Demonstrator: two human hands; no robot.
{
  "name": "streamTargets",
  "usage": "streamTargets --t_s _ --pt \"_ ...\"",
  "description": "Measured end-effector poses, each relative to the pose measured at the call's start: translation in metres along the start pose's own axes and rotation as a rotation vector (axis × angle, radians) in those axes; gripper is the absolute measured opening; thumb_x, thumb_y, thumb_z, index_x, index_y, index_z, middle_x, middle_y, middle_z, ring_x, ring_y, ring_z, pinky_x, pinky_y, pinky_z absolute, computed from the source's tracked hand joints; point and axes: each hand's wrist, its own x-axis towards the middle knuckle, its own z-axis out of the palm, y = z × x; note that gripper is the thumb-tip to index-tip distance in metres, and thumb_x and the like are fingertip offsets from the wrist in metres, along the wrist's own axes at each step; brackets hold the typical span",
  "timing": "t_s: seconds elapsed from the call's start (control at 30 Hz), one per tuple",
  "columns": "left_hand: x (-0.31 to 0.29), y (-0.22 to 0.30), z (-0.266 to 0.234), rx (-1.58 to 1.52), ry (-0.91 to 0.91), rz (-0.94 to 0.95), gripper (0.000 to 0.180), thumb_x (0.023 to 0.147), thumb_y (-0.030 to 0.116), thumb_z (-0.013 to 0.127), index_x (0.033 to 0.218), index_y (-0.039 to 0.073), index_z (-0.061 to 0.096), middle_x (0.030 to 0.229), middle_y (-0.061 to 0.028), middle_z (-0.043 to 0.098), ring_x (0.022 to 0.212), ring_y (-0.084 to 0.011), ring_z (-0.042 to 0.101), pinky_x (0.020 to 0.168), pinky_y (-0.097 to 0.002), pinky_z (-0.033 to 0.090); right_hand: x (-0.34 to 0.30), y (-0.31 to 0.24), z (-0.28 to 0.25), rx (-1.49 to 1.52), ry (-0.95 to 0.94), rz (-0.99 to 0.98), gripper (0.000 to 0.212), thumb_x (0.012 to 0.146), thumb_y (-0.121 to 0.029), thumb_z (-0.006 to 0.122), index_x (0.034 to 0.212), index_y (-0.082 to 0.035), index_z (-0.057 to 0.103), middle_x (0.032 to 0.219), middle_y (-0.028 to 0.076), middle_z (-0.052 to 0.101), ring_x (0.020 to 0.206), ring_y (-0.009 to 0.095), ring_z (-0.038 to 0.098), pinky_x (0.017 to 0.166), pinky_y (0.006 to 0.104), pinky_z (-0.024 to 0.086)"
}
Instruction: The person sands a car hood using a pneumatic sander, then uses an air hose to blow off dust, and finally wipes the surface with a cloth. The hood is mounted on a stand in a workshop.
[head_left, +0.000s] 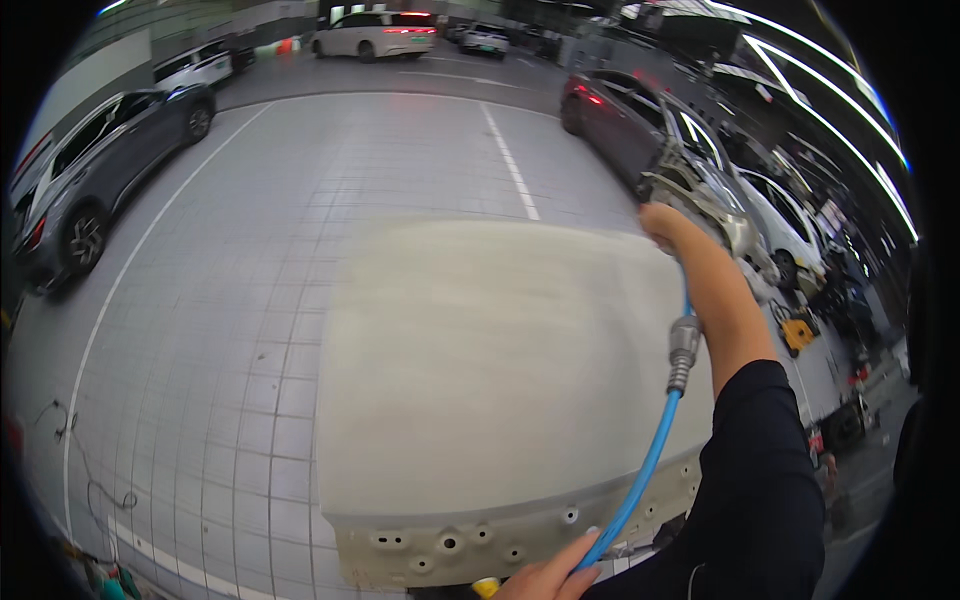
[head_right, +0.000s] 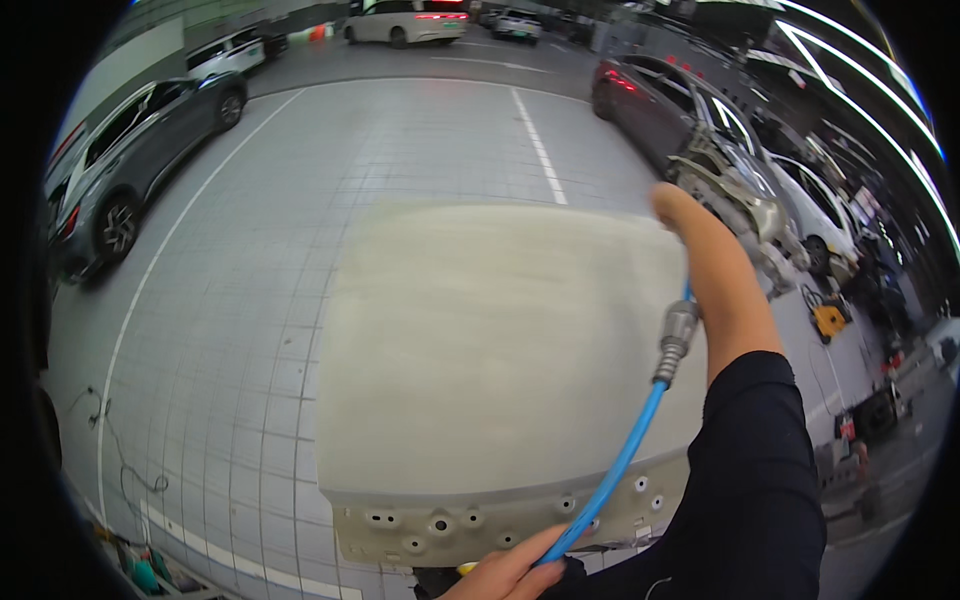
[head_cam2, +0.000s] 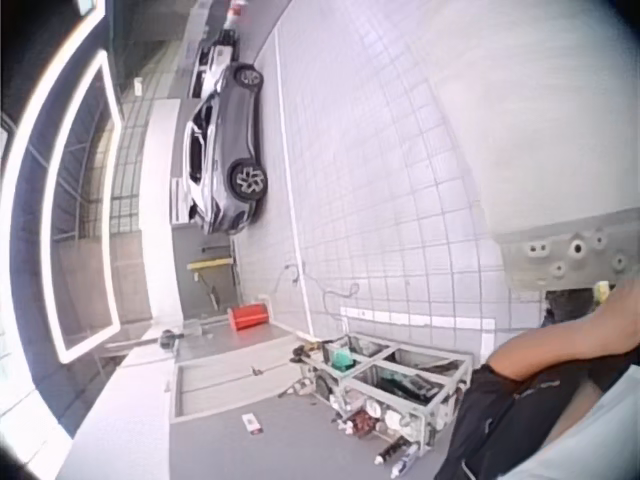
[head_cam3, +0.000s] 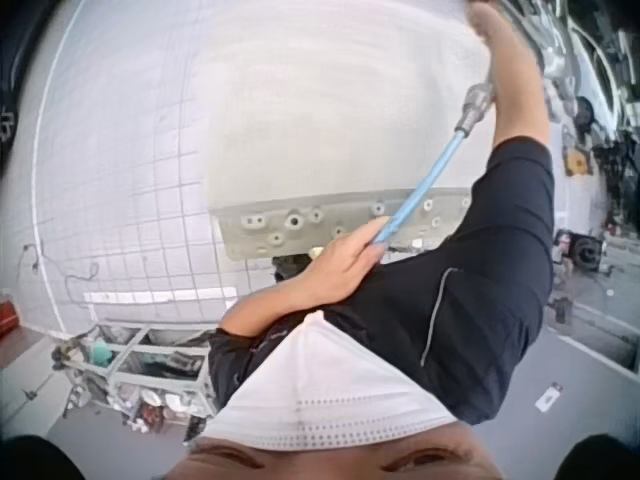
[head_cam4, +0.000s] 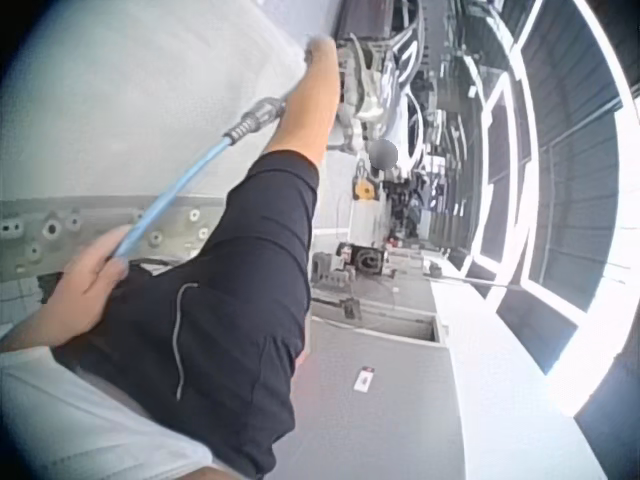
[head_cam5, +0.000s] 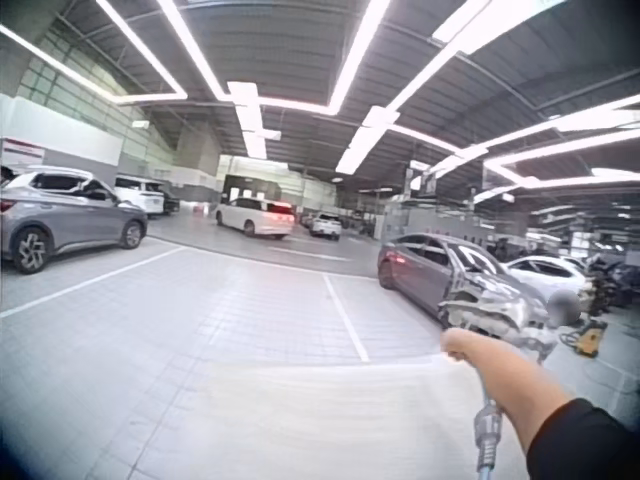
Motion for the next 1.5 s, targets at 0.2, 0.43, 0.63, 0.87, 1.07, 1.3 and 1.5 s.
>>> streamTargets --t_s 0.2,0.43,0.63,0.87,1.07,1.3,1.5 --pt "0.012 -0.005 0.001 0.106 -0.053 0.059 0.043 0.101 0.017 0.051 0.142 0.008 0.051 0.106 -0.0231 0.068 0.095 -0.0384 0.068 0.083 -0.0404 0.052 -0.111 0.043 0.085 0.826 0.037 0.33 0.018 0.097 -0.023 0.046 0.096 -0.012 0.059 0.062 0.004 0.05 0.049 0.018 0.048 0.039 0.041 0.036" --pt "-0.046 0.021 -0.027 0.128 -0.293 0.153 0.04 0.101 0.017 0.055 0.138 0.002 0.054 0.113 -0.0257 0.067 0.095 -0.0395 0.068 0.08 -0.039 0.053 -0.266 -0.322 -0.04 1.049 -0.276 -0.409 0.027 0.095 -0.036 0.054 0.09 -0.01 0.059 0.075 0.002 0.051 0.056 0.013 0.044 0.05 0.0316 0.041" --pt "-0.047 0.024 -0.02 0.176 -0.313 0.118 0.043 0.1 0.016 0.055 0.141 0.003 0.052 0.114 -0.026 0.067 0.097 -0.04 0.068 0.081 -0.0398 0.053 -0.231 -0.237 0.007 0.903 -0.305 -0.417 0.024 0.101 -0.036 0.049 0.117 -0.024 0.062 0.075 -0.004 0.05 0.062 0.011 0.045 0.052 0.0287 0.04" --pt "-0.043 0.017 -0.017 0.114 -0.274 0.184 0.036 0.098 0.015 0.058 0.132 0.002 0.062 0.109 -0.0205 0.071 0.091 -0.033 0.071 0.08 -0.0365 0.053 -0.269 -0.07 0.024 0.776 -0.233 -0.047 0.021 0.099 -0.03 0.053 0.11 -0.017 0.064 0.072 0.0 0.051 0.051 0.013 0.044 0.042 0.0287 0.038" --pt "-0.054 0.022 -0.02 0.062 -0.54 0.296 0.035 0.099 0.014 0.059 0.132 0.003 0.063 0.11 -0.0203 0.071 0.091 -0.0322 0.071 0.078 -0.0367 0.054 -0.454 -0.348 -0.056 0.836 -0.659 -0.916 0.049 0.095 -0.052 0.055 0.101 -0.005 0.067 0.078 0.005 0.057 0.067 0.015 0.052 0.058 0.0316 0.049" --pt "-0.066 0.021 -0.013 0.188 -0.26 0.351 0.04 0.097 0.017 0.06 0.135 0.004 0.06 0.099 -0.0235 0.07 0.078 -0.0376 0.068 0.069 -0.0402 0.052 -0.315 -0.032 0.013 0.64 -0.208 -0.101 0.022 0.1 -0.024 0.053 0.11 -0.014 0.07 0.076 0.001 0.06 0.057 0.011 0.052 0.048 0.0312 0.046" --pt "-0.058 0.031 -0.01 0.093 -0.404 0.424 0.032 0.097 0.017 0.062 0.127 0.009 0.068 0.111 -0.0141 0.073 0.091 -0.0322 0.07 0.079 -0.0372 0.054 -0.463 -0.198 -0.021 0.812 -0.571 -0.442 0.034 0.099 -0.033 0.058 0.129 -0.018 0.065 0.085 -0.001 0.06 0.059 0.009 0.045 0.055 0.025 0.046"
